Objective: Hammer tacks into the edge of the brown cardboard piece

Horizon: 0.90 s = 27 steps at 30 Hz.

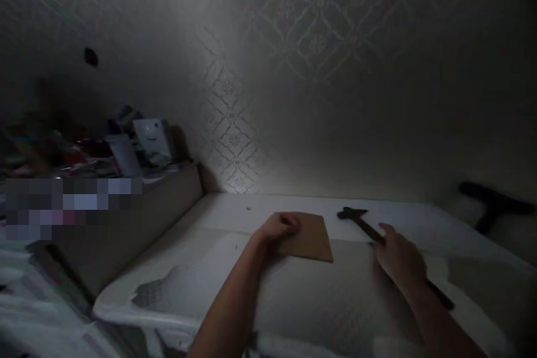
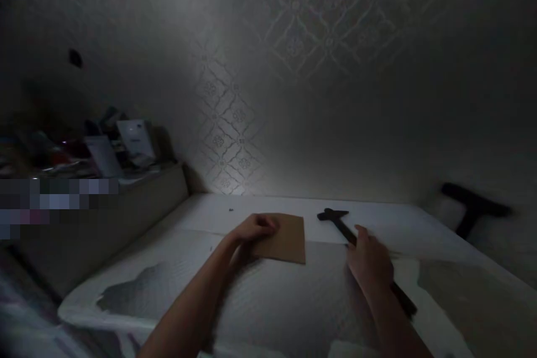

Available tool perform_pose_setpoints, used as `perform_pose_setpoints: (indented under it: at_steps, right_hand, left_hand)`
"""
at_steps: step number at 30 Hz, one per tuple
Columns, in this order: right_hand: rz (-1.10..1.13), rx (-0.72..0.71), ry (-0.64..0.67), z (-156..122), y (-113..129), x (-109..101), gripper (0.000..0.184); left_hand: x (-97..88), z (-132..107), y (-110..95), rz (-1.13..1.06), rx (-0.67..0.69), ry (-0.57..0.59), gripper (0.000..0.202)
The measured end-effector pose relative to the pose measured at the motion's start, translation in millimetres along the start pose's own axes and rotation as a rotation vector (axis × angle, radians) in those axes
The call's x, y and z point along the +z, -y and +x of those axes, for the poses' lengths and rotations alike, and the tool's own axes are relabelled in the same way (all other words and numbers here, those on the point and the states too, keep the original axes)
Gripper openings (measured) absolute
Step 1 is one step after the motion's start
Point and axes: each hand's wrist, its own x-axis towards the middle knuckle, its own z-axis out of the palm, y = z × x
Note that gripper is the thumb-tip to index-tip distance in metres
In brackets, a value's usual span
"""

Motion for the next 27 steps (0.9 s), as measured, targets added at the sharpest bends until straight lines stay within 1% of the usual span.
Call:
perform_pose_setpoints:
  at_steps: [3, 6, 9, 12, 14, 16, 19, 23, 27]
  right_hand:
    - [0.015, -0.008, -0.066, -3.4, 6.8, -6.1, 0.04]
    - [0.082, -0.094, -0.157, -6.5, 16.6, -10.3, 0.038]
    - [0.159, -0.264, -0.227, -9.5, 27.6, -9.4, 0.036]
    - [0.211, -0.45, -0.266, -13.4, 37.6, -5.0, 0.035]
    - [0.226, -0.569, -0.269, -16.2, 42.7, -2.1, 0.036]
    - [0.221, -0.656, -0.261, -18.5, 46.2, 0.0, 0.039]
    - [0.225, -0.696, -0.256, -20.6, 48.3, 1.9, 0.044]
    - [0.218, -0.686, -0.23, -22.1, 47.7, 2.9, 0.049]
    - [0.209, -0.672, -0.191, -23.9, 47.8, 0.8, 0.048]
  left_hand:
    - [0.5, -1.5, -0.8, -0.001, -0.003, -0.002, 0.015]
    - [0.5, -2.2, -1.8, 0.005, -0.003, -0.013, 0.015]
    - [-2.0, -1.5, -2.3, -0.012, -0.019, -0.043, 0.016]
    - [-7.7, -0.6, -2.4, 0.003, -0.036, -0.052, 0.017]
    - [-12.0, -1.2, -2.4, 0.05, -0.017, -0.024, 0.014]
    - [-15.1, -2.9, -2.3, 0.097, 0.024, 0.013, 0.012]
    - [-15.0, -5.8, -1.4, 0.155, 0.06, 0.028, 0.014]
    - [-10.4, -6.1, 0.2, 0.285, 0.023, -0.034, 0.018]
    - [-8.8, -3.6, -0.9, 0.448, -0.01, -0.082, 0.017]
